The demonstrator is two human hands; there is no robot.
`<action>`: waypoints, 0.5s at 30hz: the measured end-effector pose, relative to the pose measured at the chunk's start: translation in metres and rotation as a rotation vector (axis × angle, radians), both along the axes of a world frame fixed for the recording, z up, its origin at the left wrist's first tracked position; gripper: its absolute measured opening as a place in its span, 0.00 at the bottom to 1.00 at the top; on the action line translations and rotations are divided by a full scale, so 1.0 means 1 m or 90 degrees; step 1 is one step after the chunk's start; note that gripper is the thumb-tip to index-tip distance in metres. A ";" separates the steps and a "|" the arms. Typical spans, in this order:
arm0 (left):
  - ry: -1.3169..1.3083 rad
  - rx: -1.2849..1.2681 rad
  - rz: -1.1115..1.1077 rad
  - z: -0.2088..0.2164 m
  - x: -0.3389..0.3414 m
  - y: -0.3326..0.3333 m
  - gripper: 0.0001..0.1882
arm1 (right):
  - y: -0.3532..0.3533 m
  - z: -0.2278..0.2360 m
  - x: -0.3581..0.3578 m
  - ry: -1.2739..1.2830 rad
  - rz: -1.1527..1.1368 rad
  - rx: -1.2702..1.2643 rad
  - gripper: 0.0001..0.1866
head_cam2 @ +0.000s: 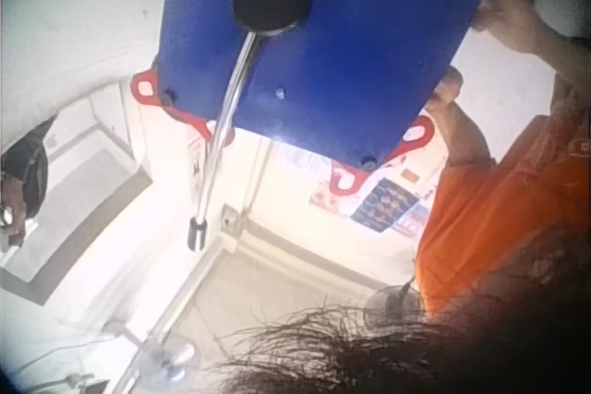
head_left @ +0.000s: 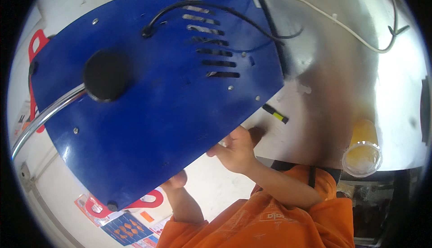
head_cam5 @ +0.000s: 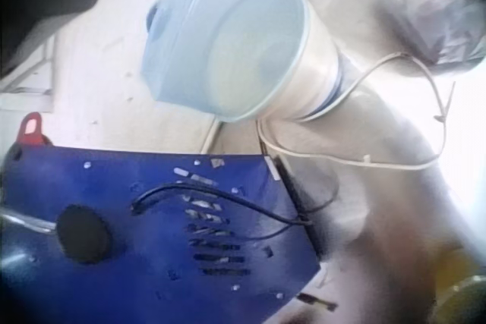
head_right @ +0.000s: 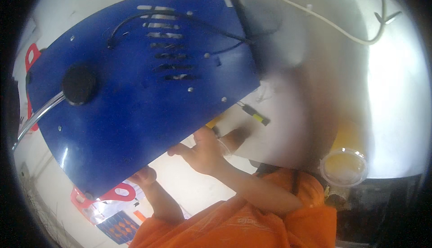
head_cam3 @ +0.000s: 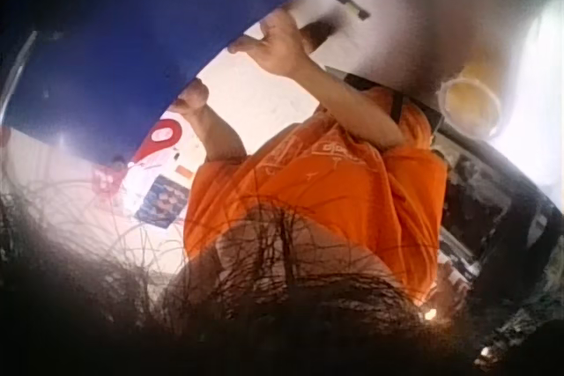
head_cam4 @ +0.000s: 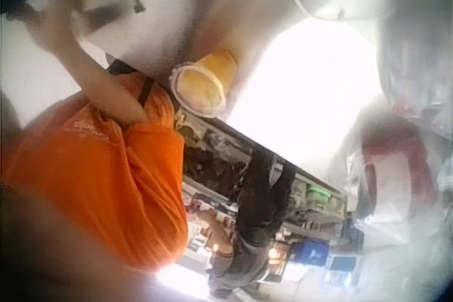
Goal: The person assembles a blue and red appliance on a metal countertop. They use a screwdriver to tighten screws on the blue housing, attach a clear plastic cover, and secure a red handle. The person repeatedly adjusts the device's orientation to access different screw locations.
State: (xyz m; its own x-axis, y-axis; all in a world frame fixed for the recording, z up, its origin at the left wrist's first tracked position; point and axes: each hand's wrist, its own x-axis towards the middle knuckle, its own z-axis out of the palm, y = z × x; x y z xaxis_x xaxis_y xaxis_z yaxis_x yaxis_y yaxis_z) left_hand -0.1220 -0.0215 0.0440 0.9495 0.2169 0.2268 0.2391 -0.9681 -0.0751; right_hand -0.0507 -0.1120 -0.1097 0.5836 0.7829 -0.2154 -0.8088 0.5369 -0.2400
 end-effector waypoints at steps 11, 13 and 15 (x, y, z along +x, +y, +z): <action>0.231 0.420 -0.125 0.008 0.013 -0.005 0.13 | 0.000 0.014 -0.006 0.075 -0.071 0.055 0.22; 0.255 0.473 -0.136 0.009 0.012 -0.005 0.13 | -0.001 0.018 0.000 0.071 -0.070 0.049 0.24; 0.254 0.529 -0.170 0.007 0.009 -0.002 0.14 | 0.000 0.019 -0.002 0.078 -0.094 0.035 0.25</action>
State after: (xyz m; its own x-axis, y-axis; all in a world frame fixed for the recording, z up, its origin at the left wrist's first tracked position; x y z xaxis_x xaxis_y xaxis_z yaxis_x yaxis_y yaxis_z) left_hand -0.1129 -0.0237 0.0505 0.9848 -0.1021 -0.1402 -0.1734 -0.5872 -0.7907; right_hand -0.0526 -0.1123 -0.0909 0.6647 0.7036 -0.2512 -0.7420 0.6610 -0.1122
